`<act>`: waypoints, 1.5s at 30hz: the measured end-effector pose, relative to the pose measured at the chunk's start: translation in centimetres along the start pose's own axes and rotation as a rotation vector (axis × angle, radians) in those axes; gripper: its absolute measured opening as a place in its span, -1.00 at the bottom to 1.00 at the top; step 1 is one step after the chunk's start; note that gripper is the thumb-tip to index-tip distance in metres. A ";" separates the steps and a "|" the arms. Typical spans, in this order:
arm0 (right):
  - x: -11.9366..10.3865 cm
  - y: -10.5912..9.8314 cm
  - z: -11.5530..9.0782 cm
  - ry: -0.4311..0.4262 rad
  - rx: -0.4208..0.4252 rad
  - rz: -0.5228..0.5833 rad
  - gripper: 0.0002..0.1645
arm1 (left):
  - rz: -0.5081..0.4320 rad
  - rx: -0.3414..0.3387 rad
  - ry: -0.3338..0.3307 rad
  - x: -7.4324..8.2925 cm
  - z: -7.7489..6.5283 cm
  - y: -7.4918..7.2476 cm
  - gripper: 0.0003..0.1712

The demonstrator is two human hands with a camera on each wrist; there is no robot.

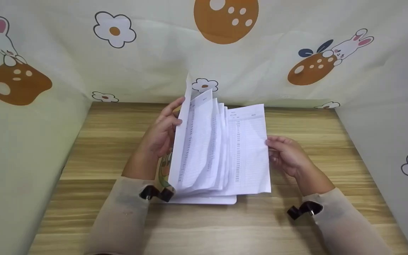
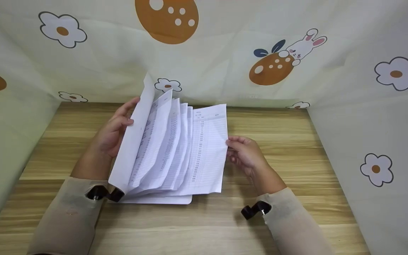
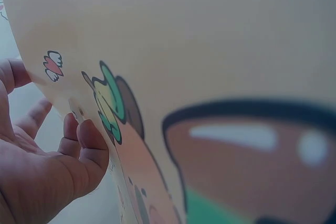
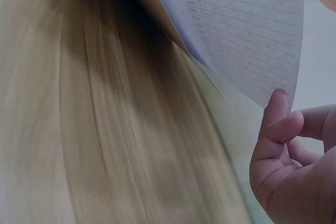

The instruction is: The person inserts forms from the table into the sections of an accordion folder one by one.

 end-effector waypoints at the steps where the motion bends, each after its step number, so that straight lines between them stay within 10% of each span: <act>1: 0.0 0.2 0.1 0.000 -0.003 -0.002 -0.89 | -0.002 -0.003 0.001 0.0 0.0 0.1 -0.18; 45: 1.4 8.8 3.2 -0.005 0.010 -0.166 -0.53 | 0.010 0.010 0.002 -0.2 -0.1 0.2 -0.16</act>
Point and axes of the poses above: each hand's wrist, its own z-axis towards the middle knuckle, its own y-axis out of the palm, x = y × z, the point moved 10 cm from there along z, towards the middle knuckle, and after that the axes turned 8 degrees about x, right-handed, at the moved point
